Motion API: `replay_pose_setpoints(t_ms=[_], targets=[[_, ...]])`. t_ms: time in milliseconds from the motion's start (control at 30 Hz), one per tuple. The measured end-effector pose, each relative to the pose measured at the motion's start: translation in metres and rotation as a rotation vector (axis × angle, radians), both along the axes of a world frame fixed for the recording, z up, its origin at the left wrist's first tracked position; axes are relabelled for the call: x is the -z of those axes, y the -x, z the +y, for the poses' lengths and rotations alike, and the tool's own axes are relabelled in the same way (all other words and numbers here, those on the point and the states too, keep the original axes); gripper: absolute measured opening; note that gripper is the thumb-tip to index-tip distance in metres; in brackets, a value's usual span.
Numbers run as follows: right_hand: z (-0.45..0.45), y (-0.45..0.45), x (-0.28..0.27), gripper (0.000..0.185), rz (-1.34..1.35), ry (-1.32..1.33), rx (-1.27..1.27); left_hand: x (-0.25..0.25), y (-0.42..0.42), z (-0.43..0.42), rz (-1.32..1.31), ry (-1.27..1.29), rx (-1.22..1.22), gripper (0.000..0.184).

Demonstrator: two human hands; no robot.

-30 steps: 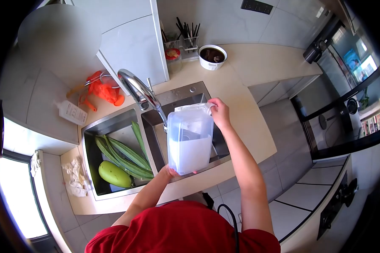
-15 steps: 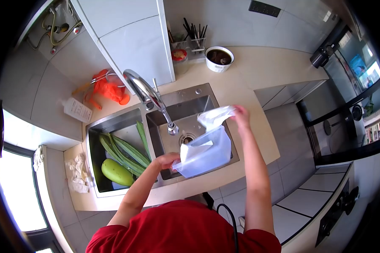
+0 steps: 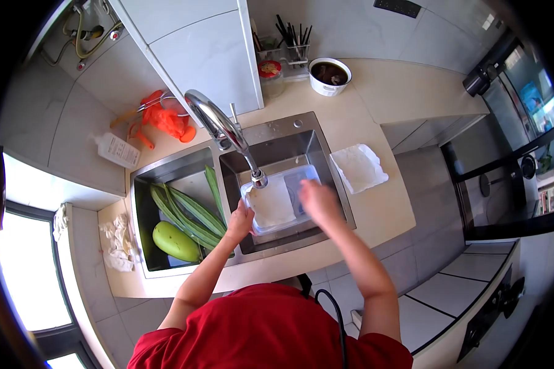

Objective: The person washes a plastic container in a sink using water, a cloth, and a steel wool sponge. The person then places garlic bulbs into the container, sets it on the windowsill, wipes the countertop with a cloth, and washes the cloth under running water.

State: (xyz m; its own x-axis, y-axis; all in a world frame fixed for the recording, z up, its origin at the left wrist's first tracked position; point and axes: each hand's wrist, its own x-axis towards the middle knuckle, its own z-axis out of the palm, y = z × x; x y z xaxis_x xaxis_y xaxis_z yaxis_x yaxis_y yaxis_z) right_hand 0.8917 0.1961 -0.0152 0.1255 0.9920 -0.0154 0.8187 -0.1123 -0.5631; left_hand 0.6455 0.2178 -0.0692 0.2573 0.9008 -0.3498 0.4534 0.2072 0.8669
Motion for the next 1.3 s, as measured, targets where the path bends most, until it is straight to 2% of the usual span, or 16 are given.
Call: replay_pose_setpoints(t_ms=[67, 100, 133, 300, 367, 467, 533, 600, 700, 733, 800, 833, 933, 1200, 1267, 1300], targets=[[0.003, 0.037, 0.056, 0.049, -0.202, 0.044, -0.081, 0.001, -0.003, -0.004, 0.019, -0.035, -0.005, 0.043], [0.007, 0.054, 0.043, 0.058, -0.219, 0.217, -0.009, 0.0, -0.004, -0.005, 0.053, -0.102, 0.002, 0.044], [0.013, 0.062, 0.053, 0.064, -0.199, 0.179, 0.046, 0.001, -0.003, -0.005, 0.086, -0.169, 0.007, 0.045], [0.026, 0.078, 0.088, 0.036, -0.18, 0.325, 0.113, 0.004, 0.003, -0.004, -0.08, 0.005, 0.008, 0.053], [0.024, 0.085, 0.096, 0.031, -0.144, 0.229, 0.163, 0.007, 0.008, 0.003, -0.063, 0.106, 0.038, 0.065], [0.023, 0.077, 0.091, 0.027, -0.038, 0.017, 0.19, 0.013, 0.017, 0.009, 0.028, -0.114, 0.025, 0.076], [0.022, 0.071, 0.056, 0.027, 0.023, -0.105, 0.143, 0.005, 0.024, 0.016, 0.022, 0.024, 0.049, 0.084], [0.015, 0.064, 0.028, 0.023, -0.059, -0.267, 0.105, 0.037, 0.029, 0.022, 0.286, -0.398, 0.054, 0.088], [0.001, 0.049, -0.028, 0.017, -0.206, -0.401, 0.082, 0.017, 0.028, 0.024, 0.323, -0.376, 0.06, 0.09], [-0.003, 0.04, -0.032, 0.018, -0.293, -0.414, 0.055, 0.009, 0.024, 0.025, 0.374, -0.42, 0.047, 0.09], [-0.006, 0.013, -0.013, 0.02, -0.468, -0.112, -0.082, 0.001, 0.018, 0.025, 0.392, -0.421, 0.055, 0.088], [-0.009, 0.006, -0.009, 0.02, -0.468, -0.118, -0.088, 0.0, 0.015, 0.027, 0.477, -0.468, 0.095, 0.087], [-0.014, -0.03, -0.004, 0.019, -0.388, -0.281, -0.027, 0.003, 0.002, 0.028, 0.683, -0.708, 0.139, 0.086], [0.011, -0.123, 0.007, 0.011, -0.02, -0.257, 0.134, -0.008, -0.017, 0.03, 0.932, -0.783, 0.111, 0.083], [0.018, -0.153, 0.009, 0.022, 0.005, -0.126, 0.219, -0.013, -0.022, 0.023, 0.988, -0.761, 0.092, 0.083], [0.017, -0.17, 0.016, 0.03, -0.143, -0.147, 0.205, -0.011, -0.025, 0.017, 1.001, -0.748, 0.079, 0.083]])
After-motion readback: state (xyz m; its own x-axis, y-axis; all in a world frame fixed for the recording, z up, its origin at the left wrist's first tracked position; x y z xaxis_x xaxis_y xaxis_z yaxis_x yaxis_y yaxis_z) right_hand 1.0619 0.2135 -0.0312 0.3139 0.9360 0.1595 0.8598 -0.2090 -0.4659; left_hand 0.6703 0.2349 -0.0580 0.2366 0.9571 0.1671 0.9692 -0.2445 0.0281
